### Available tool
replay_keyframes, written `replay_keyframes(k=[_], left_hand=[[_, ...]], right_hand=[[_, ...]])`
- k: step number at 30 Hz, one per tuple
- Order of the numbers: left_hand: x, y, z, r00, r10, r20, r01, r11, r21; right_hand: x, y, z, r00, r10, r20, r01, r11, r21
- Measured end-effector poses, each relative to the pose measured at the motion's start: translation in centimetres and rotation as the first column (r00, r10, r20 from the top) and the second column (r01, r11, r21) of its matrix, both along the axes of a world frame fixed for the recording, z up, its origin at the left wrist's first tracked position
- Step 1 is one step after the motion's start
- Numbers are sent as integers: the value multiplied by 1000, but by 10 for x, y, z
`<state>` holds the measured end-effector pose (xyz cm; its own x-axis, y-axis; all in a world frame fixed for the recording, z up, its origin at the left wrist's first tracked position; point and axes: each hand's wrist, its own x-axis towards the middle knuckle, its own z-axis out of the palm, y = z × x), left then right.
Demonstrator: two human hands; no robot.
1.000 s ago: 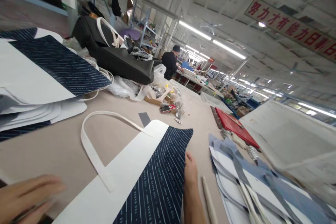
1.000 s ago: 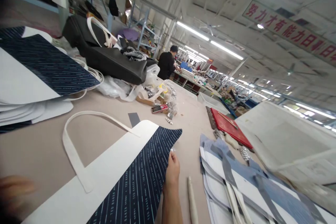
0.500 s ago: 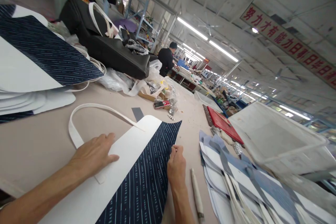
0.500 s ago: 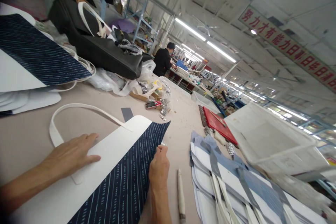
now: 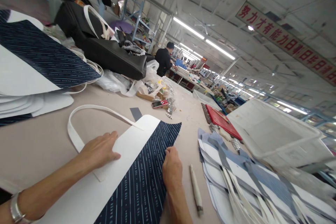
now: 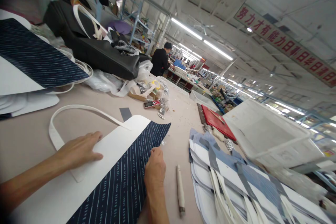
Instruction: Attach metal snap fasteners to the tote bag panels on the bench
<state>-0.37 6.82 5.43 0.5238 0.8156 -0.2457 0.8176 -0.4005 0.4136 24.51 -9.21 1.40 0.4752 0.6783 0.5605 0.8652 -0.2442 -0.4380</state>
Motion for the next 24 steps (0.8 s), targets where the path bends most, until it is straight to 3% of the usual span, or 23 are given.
replay_keyframes(k=[5,11,16,19,22,24], left_hand=[[-1,8,-1,999,27,43,-24,998,-65],[5,6,-1,988,54,144,-29,984,-174],[5,-3,-5,960,46,277,40,954,-297],[0,-4,-3,913,37,405,163,879,-448],[-5,1,9,857,25,515,320,757,-570],[-4,7,22,833,2,553,400,688,-606]], right_hand=[[-7,3,9,996,84,20,-85,991,101],[-65,-9,58,967,227,117,-254,897,361],[-103,-27,84,950,250,187,-307,854,419],[-105,-49,86,974,153,166,-213,866,452],[-92,-82,82,1000,-11,-20,19,898,439],[-78,-110,78,983,-77,-165,133,923,362]])
